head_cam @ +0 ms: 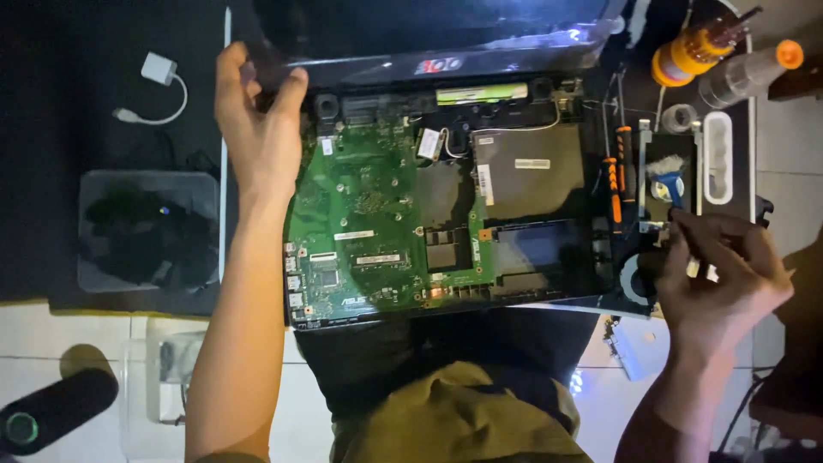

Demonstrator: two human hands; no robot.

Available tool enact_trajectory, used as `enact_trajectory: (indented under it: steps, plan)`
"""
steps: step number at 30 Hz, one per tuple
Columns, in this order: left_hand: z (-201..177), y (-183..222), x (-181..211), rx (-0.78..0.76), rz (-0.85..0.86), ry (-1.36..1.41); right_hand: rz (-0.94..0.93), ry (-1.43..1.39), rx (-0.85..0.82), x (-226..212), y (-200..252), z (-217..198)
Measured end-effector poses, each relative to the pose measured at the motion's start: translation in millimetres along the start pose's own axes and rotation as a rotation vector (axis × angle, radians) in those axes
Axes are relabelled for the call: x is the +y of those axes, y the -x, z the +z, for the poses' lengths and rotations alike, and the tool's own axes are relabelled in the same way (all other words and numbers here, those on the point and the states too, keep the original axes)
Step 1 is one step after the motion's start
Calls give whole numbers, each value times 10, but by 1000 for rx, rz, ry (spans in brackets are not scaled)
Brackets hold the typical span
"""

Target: Reconnecting internal motherboard cables and components inside a laptop during reassembly.

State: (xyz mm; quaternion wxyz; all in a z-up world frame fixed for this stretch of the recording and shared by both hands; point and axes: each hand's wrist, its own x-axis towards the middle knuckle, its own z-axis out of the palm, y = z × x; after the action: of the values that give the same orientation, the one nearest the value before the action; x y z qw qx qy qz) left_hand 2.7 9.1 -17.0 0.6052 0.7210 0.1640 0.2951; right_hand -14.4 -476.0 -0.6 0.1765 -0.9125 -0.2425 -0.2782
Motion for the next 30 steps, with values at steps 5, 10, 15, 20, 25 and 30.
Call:
enact_trajectory:
  steps: [5,10,15,20,25,30]
  plan:
    - [-28,19,103,-25,-15,-45,61,-24,-46,-112,-41,-8]
    - [-112,-22,-20,-62,-28,-45,77,1,-94,-143,-78,-59]
    - [-210,-87,-319,-123,145,-138,126,-26,-93,-188,-127,-175]
    - [-246,-28,35,-138,33,-363,145,-53,-75,-168,-132,-174]
    - [-283,-32,117,-215,86,-384,243,-170,-20,-164,-150,-272]
    - [-372,51,182,-208,70,-419,243,-105,17,25,17,-334]
